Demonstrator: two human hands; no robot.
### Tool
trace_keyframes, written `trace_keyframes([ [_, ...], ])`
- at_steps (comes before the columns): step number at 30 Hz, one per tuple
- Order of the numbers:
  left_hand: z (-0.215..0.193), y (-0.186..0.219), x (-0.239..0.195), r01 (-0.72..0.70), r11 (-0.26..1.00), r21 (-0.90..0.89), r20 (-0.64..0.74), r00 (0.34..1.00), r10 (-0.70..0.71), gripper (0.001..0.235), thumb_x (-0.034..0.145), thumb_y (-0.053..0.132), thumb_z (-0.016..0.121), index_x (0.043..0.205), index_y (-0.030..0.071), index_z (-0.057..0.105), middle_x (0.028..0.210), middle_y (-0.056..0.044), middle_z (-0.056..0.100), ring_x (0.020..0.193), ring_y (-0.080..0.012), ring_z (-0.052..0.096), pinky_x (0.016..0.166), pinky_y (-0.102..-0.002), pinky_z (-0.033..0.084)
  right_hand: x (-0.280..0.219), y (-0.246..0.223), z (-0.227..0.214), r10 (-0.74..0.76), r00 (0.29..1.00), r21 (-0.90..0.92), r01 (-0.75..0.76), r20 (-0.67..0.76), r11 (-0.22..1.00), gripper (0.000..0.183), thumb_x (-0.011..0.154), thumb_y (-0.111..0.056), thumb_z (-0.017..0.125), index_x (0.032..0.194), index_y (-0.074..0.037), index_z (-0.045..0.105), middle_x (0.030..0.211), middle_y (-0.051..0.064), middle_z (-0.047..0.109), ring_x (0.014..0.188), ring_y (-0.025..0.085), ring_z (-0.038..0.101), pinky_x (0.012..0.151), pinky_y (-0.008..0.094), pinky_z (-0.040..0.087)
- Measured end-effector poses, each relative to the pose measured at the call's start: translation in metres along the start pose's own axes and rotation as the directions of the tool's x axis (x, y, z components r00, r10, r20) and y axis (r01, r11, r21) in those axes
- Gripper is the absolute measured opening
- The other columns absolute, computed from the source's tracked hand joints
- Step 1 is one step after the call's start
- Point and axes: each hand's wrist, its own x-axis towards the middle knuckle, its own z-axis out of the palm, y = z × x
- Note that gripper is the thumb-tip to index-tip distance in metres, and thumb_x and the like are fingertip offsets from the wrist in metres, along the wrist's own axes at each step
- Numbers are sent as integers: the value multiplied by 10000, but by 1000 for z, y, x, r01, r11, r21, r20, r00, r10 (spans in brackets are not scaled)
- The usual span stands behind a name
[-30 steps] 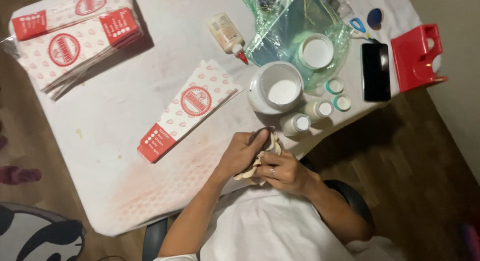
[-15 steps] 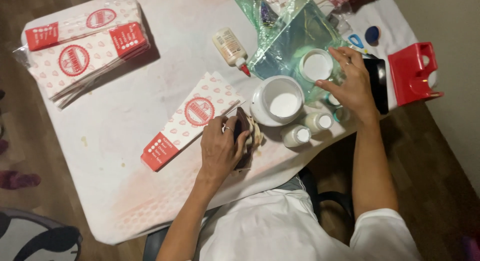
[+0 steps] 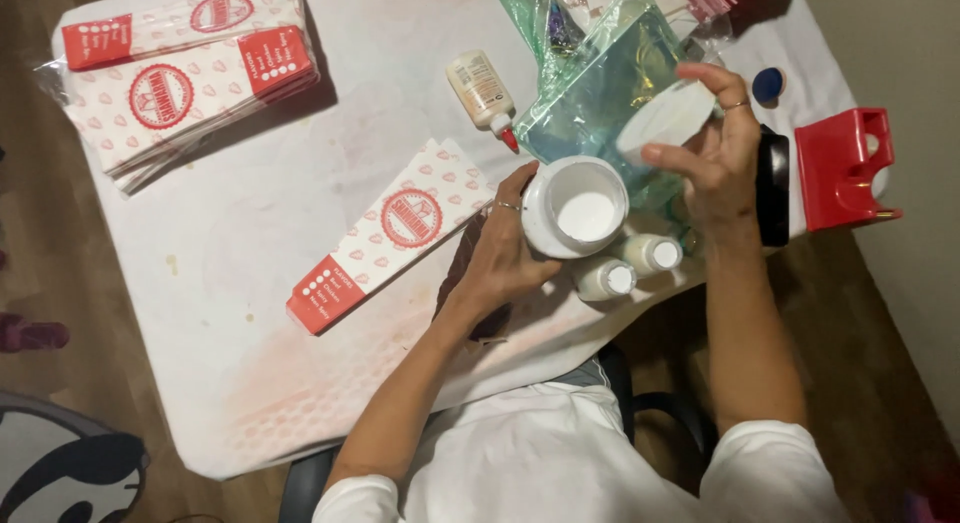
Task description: The person is applying glue to small containers and wrapping them with paper labels to finalize the packaging.
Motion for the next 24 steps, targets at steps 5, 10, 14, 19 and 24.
trace_keyframes([
  [5, 17, -18, 1, -28, 999, -15, -80, 996, 27, 1121, 609, 355, 969, 1513, 55, 379, 1431, -169, 541, 1345, -357, 573, 1191, -433, 443, -21, -11, 25, 62, 989, 54, -70, 135, 996, 565, 723, -135, 920, 1053, -45, 470, 1365, 184, 495, 1248, 251, 564, 1095, 321, 452],
  [10, 20, -36, 0, 61, 996, -68, -85, 994, -67, 1169, 539, 424, 982, 1507, 116, 403, 1439, -116, 573, 1330, -322, 595, 1186, -409, 464, -29, -33, 29, -27, 944, -181, 91, 328, 979, 569, 661, -172, 990, 891, -19, 492, 1372, 261, 571, 1294, 375, 611, 1122, 399, 453],
  [14, 21, -39, 1, -30, 997, -74, -112, 993, 21, 1116, 553, 354, 979, 1487, 106, 420, 1391, -127, 599, 1291, -342, 622, 1160, -434, 489, -18, -66, 36, -31, 867, -424, 274, 497, 863, 900, 636, -269, 990, 1348, 13, 518, 1288, 225, 549, 1259, 430, 591, 1091, 505, 482],
  [19, 18, -36, 7, -57, 995, -83, -105, 993, 48, 1116, 543, 346, 997, 1493, 147, 446, 1391, -79, 618, 1285, -287, 639, 1146, -394, 503, 2, -102, 48, 166, 706, -575, 392, 688, 718, 919, 650, -190, 921, 1465, 13, 551, 1306, 302, 541, 1224, 513, 576, 1034, 569, 488],
  [24, 18, -38, 5, -11, 990, -142, -43, 999, 5, 1134, 542, 378, 968, 1503, 132, 418, 1376, -144, 625, 1274, -376, 634, 1143, -466, 509, 11, -113, 57, 348, 578, -642, 440, 738, 628, 858, 648, -66, 893, 1438, -89, 561, 1399, 241, 521, 1327, 499, 521, 1104, 608, 440],
])
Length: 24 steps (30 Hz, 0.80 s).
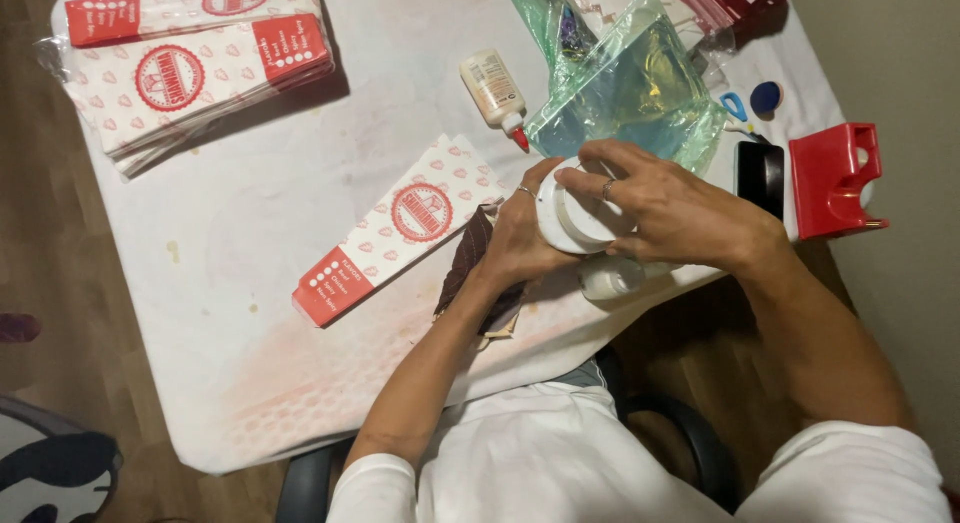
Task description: The person is applying glue to small containers and wrapping them with paper labels to finalize the packaging.
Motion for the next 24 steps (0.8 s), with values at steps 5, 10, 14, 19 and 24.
trace_keyframes([
  [5, 0, -7, 1, -50, 999, 16, -26, 998, 50, 1118, 555, 398, 983, 1494, 127, 440, 1399, -124, 615, 1294, -334, 627, 1141, -430, 502, 6, -1, 17, 201, 980, -223, -197, -5, 955, 814, 815, -631, 728, 1298, 11, 597, 1180, 287, 606, 930, 408, 698, 871, 531, 592],
  [10, -1, -14, 2, -133, 991, 20, -4, 991, 134, 1083, 647, 567, 903, 1490, 69, 439, 1413, -186, 592, 1299, -372, 615, 1123, -465, 506, 5, -10, 7, 329, 944, -433, -308, -29, 847, 1141, 803, -971, 477, 1278, 58, 602, 992, 227, 696, 601, 273, 744, 626, 442, 621],
  [14, -2, -10, 1, -53, 998, -13, 14, 998, 53, 1124, 577, 395, 993, 1507, 110, 429, 1420, -127, 591, 1314, -331, 609, 1161, -426, 488, 2, -12, -6, 82, 995, -85, -77, 53, 993, 781, 702, -173, 889, 1419, -310, 612, 1463, 258, 485, 1226, 547, 572, 970, 621, 547],
  [19, -5, 0, -3, -54, 998, -33, 11, 998, 55, 1104, 578, 384, 1002, 1478, 75, 441, 1412, -155, 586, 1304, -348, 614, 1154, -442, 504, 4, 2, 10, 45, 999, -138, -43, 10, 990, 781, 646, -168, 924, 1374, -273, 661, 1337, 278, 565, 1073, 528, 675, 885, 574, 624],
  [24, -6, 8, 1, -70, 996, -56, 2, 998, 70, 1063, 569, 278, 999, 1460, 67, 459, 1369, -147, 618, 1264, -354, 640, 1148, -431, 513, -1, 16, 24, -74, 986, -176, 47, -151, 983, 765, 656, -327, 918, 1378, -281, 666, 1263, 261, 613, 964, 511, 709, 792, 571, 629],
])
